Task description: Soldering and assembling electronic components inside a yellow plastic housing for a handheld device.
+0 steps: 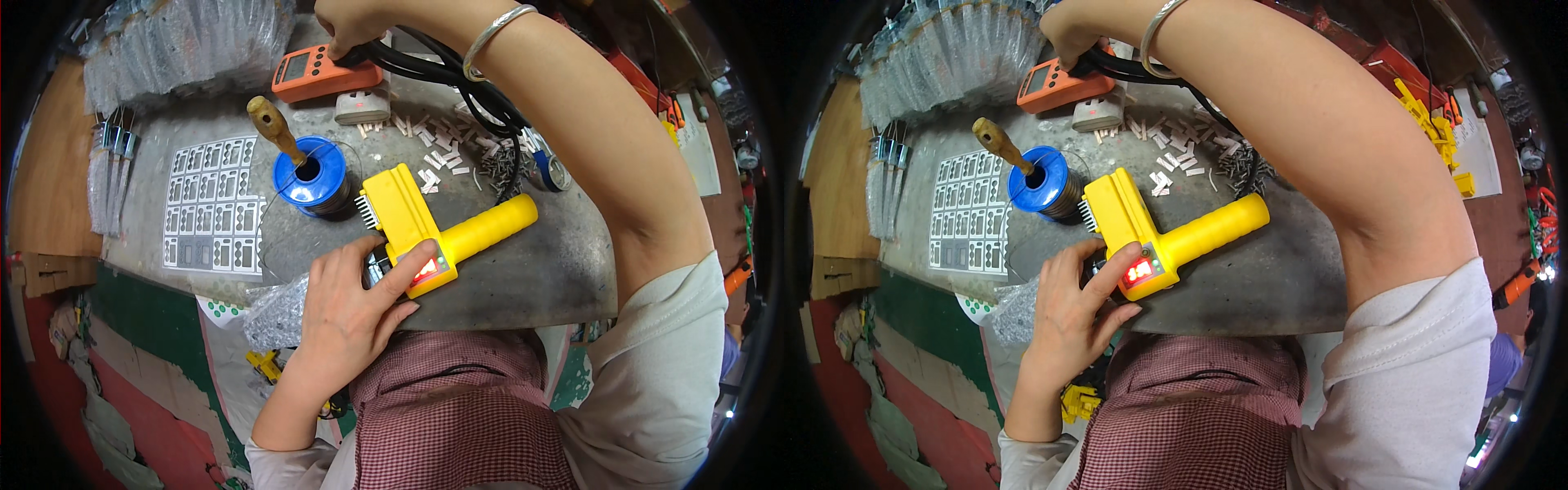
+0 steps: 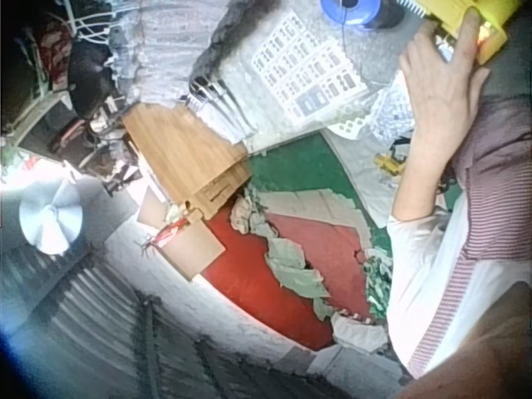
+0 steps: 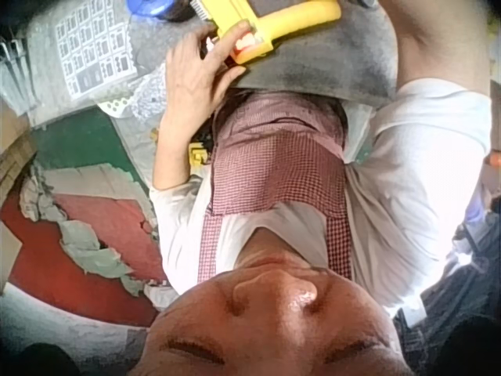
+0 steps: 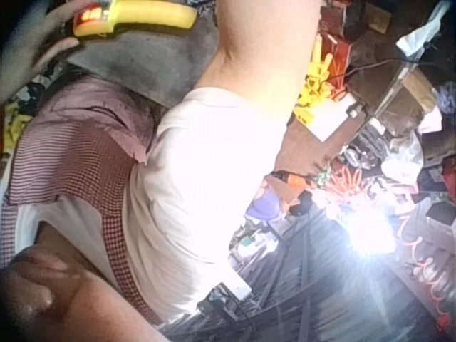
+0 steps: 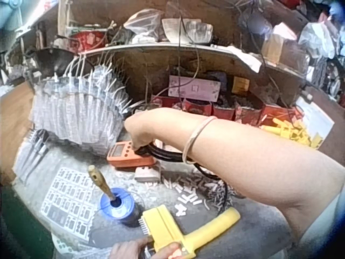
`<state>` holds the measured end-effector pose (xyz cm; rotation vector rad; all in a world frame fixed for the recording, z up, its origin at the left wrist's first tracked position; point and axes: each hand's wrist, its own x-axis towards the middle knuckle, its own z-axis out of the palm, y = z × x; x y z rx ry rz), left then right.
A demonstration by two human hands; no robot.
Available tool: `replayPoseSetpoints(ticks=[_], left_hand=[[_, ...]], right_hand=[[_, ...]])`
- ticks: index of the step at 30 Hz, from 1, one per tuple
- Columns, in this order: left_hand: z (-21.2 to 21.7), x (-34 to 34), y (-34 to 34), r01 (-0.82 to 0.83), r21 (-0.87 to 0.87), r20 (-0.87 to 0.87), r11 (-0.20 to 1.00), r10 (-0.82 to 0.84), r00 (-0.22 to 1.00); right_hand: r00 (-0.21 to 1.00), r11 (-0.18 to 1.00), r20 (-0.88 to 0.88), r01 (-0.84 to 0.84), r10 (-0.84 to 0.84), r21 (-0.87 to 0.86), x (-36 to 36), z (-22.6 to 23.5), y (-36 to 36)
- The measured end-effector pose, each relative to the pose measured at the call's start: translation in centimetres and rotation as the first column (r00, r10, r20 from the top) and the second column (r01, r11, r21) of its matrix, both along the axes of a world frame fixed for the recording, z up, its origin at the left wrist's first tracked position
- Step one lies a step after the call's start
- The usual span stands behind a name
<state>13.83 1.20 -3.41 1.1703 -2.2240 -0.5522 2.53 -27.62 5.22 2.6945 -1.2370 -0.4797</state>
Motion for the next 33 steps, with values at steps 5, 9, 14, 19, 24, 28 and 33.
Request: replayPoseSetpoints(ticks=[5,9,14,19,24,28,33], left_hand=[[0.1,0.1,0.0,0.022,-0.015,0.049,1.0,-0.021,0.999],[0.0,0.2,-0.2,0.03,-0.03,0.053,0.999,-0.028,0.998],[-0.6,0.4,-0.1,0.02,-0.042,-0.02,0.999,-0.02,1.0],[-0.6,0.6,-0.1,0.011,-0.032,-0.034,0.999,-0.012,0.999],[-0.7,0.4,-0.3,0.027,-0.059,-0.021,0.998,-0.028,0.999],[-0.5,0.4,-0.4,0.021,-0.07,-0.04,0.997,-0.024,0.999],[-0.5,0.7,-0.2,0.013,-0.037,-0.033,0.999,-0.014,0.999]], right_hand=[[1.0,1.0,0.006,-0.029,0.029,-0.01,0.0,0.0,-0.2],[1.0,1.0,0.02,-0.018,0.019,-0.016,0.1,-0.1,-0.1],[1.0,1.0,0.005,-0.011,0.011,0.007,0.0,0.1,-0.2],[0.997,0.996,0.006,-0.074,0.074,0.044,0.3,0.7,-0.2],[0.98,0.956,-0.067,0.199,-0.189,0.214,0.1,4.9,0.6],[0.992,0.964,0.073,0.085,-0.107,0.251,-0.2,5.9,0.7],[0.999,0.992,0.016,-0.052,0.05,0.115,0.9,1.7,-2.0]])
